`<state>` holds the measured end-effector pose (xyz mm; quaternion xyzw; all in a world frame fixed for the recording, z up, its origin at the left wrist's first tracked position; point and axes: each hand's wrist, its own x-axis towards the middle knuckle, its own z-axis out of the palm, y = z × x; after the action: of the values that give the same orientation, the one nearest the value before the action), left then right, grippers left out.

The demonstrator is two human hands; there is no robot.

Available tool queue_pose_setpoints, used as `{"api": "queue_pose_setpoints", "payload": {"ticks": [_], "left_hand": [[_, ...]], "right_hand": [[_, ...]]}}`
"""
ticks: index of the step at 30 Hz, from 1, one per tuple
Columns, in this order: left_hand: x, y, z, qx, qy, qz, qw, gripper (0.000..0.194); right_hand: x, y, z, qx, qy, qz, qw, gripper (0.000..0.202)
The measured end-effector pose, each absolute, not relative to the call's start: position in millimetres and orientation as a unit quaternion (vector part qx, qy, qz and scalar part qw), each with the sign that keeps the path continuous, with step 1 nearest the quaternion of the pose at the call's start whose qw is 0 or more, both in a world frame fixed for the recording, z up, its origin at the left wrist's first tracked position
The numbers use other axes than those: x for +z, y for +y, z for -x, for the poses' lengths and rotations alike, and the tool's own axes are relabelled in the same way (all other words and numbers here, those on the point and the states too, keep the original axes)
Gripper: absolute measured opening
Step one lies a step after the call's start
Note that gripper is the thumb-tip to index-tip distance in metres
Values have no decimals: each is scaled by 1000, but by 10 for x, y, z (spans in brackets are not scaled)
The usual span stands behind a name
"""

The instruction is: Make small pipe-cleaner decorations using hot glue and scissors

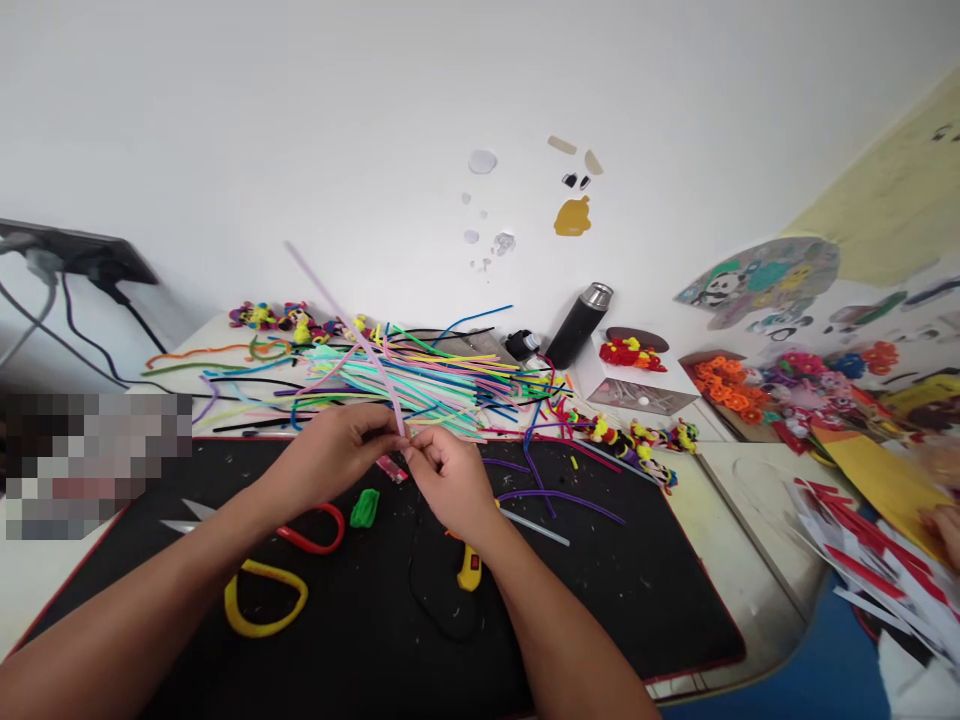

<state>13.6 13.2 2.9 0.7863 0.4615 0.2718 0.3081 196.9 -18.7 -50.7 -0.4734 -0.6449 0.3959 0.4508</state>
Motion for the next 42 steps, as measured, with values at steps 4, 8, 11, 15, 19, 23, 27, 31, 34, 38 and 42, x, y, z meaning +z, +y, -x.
{"api": "queue_pose_setpoints", "payload": {"ticks": [4,8,11,15,19,23,27,31,34,38,42], "left_hand": [[-78,164,-106,277,465,-755,371,29],[-142,197,-66,321,457,-698,449,33],[-127,189,-73,358,452,-639,510,33],[-109,157,-128,401,444,-555,578,34],[-149,142,-178,401,437,-530,606,34],[-195,139,-202,396,430,-534,610,33],[-205,132,-215,396,435,-532,609,34],[-223,128,-208,388,440,-533,610,34],[-250,138,-185,369,441,-553,603,33],[-258,159,-156,344,437,-591,584,32],[-227,162,-138,333,448,-623,548,34]], "right_hand": [[-568,-186,-1946,420,-620,478,459,16],[-594,-198,-1930,521,-552,451,469,22],[-573,-205,-1928,555,-522,428,487,26],[-545,-199,-1927,565,-492,418,514,27],[-534,-184,-1927,567,-478,418,525,30],[-519,-177,-1933,567,-472,420,528,32],[-508,-176,-1935,571,-465,421,530,32],[-513,-178,-1932,565,-466,428,530,31],[-524,-190,-1926,550,-483,438,522,28],[-526,-207,-1920,524,-508,451,514,23],[-517,-213,-1925,503,-525,468,503,21]]}}
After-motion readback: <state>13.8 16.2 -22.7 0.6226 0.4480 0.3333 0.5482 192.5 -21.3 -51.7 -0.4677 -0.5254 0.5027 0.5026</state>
